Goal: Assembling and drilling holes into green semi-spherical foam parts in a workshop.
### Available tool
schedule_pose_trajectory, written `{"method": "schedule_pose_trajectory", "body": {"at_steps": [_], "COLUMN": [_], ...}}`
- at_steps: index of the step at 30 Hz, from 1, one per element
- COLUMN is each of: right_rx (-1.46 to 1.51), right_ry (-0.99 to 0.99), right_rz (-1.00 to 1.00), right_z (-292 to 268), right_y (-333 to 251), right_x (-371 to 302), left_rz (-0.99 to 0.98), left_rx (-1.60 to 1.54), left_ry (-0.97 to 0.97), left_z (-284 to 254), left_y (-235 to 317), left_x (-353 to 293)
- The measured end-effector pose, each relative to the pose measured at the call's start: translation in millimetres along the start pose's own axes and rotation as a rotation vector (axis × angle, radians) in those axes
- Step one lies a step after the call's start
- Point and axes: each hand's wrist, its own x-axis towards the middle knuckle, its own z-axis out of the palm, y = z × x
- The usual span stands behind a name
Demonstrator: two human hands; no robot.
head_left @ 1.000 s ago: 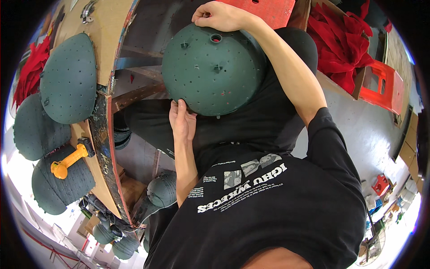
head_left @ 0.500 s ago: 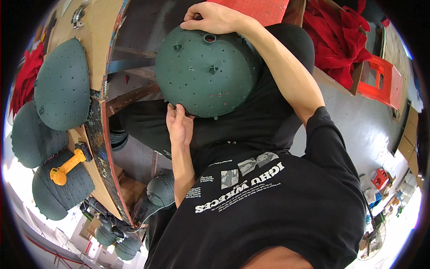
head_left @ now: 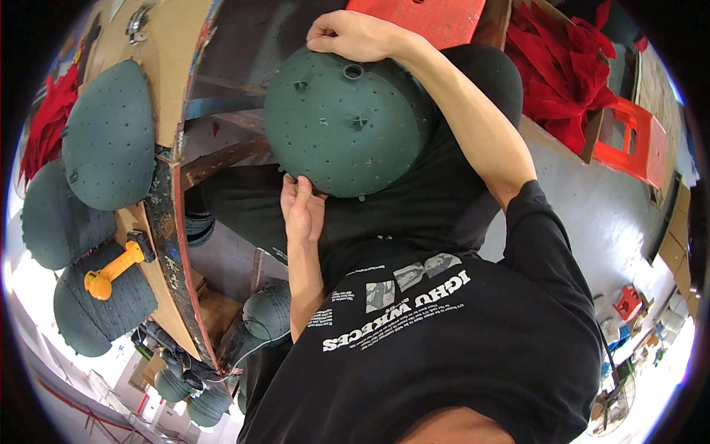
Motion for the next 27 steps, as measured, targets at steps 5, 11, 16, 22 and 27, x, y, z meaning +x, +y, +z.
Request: {"method": "schedule_pose_trajectory", "body": {"at_steps": [5,11,16,22,27], "right_rx": [0.040,0.088,0.057,0.138,0.036], "right_ry": [-0.012,0.055,0.084,0.042,0.083], "right_rz": [-0.090,-0.103,-0.169,-0.200,-0.157], "right_z": [3.0,6.9,11.6,8.9,9.3], "right_y": [9.7,5.9,0.4,10.1,1.4], "right_x": [3.3,-8.4,-9.3,0.6,4.4], "left_rz": [0.016,0.001,0.013,-0.019,0.073], "left_rx": [-0.032,-0.113,-0.114,-0.050,-0.176], "left_ry": [0.019,-0.004,-0.007,0.087,0.022], "left_z": [6.9,3.8,1.6,-6.4,-21.4], "left_y": [-1.2,-8.0,-4.7,-10.6,-10.3], "left_x": [-1.2,-0.4,-5.2,8.6,10.5]}}
